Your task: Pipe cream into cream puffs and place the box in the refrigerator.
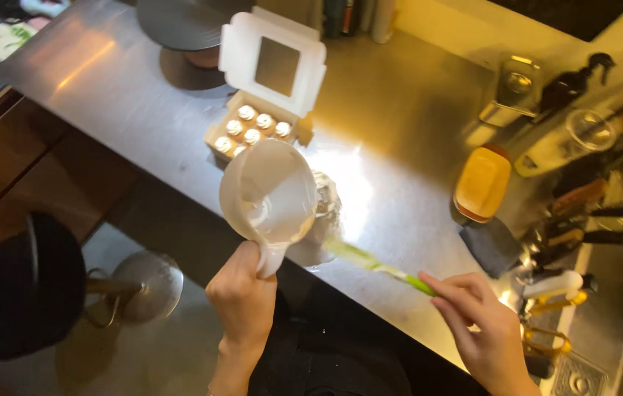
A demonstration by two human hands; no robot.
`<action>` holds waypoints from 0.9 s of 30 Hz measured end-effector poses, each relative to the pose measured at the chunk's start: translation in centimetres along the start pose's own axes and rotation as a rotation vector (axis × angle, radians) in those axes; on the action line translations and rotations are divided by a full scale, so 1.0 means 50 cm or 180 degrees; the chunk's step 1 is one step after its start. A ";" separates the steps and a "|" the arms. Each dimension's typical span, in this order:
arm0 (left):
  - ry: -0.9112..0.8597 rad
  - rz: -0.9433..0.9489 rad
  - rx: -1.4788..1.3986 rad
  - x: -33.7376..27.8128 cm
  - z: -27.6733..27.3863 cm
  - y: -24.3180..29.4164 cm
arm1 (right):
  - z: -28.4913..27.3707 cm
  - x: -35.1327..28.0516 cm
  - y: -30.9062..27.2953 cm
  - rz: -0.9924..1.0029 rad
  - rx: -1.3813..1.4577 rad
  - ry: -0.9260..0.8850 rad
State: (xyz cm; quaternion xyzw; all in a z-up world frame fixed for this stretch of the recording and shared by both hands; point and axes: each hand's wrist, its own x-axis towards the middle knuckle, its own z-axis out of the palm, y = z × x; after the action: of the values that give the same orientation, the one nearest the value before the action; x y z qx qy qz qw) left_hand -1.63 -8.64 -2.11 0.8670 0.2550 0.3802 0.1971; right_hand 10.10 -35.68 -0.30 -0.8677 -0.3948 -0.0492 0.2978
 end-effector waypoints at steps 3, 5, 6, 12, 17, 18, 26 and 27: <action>0.0144 -0.0500 -0.0093 -0.014 -0.007 -0.012 | 0.061 -0.004 0.003 0.0502 0.1183 -0.0032; 0.0040 -0.0385 -0.0299 -0.033 -0.003 -0.023 | 0.122 -0.005 -0.012 0.2130 0.3037 -0.0855; 0.0040 -0.0386 -0.0292 -0.034 -0.008 -0.033 | 0.131 0.013 -0.044 0.2130 0.3043 -0.0861; 0.0428 0.0137 -0.0287 -0.016 -0.046 -0.131 | 0.172 0.015 -0.074 0.2441 0.3694 -0.1990; 0.0526 0.0593 -0.0362 0.046 -0.089 -0.187 | 0.122 -0.001 0.023 0.1264 0.2027 -0.1320; 0.0513 0.0601 -0.0380 0.052 -0.091 -0.209 | 0.091 0.041 -0.033 0.1283 0.2022 -0.1304; 0.0269 0.2512 0.0199 0.154 -0.134 -0.238 | 0.050 0.191 -0.222 0.0305 -0.1278 -0.0501; 0.0257 0.2527 0.0180 0.160 -0.130 -0.244 | 0.058 0.194 -0.219 0.0331 -0.1281 -0.0496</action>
State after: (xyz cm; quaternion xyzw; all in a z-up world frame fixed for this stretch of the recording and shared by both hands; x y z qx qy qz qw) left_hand -5.49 6.74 -0.04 0.8876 -0.0819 0.4533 0.0008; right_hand 8.45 -22.12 5.67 -0.9301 -0.3536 -0.0444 0.0893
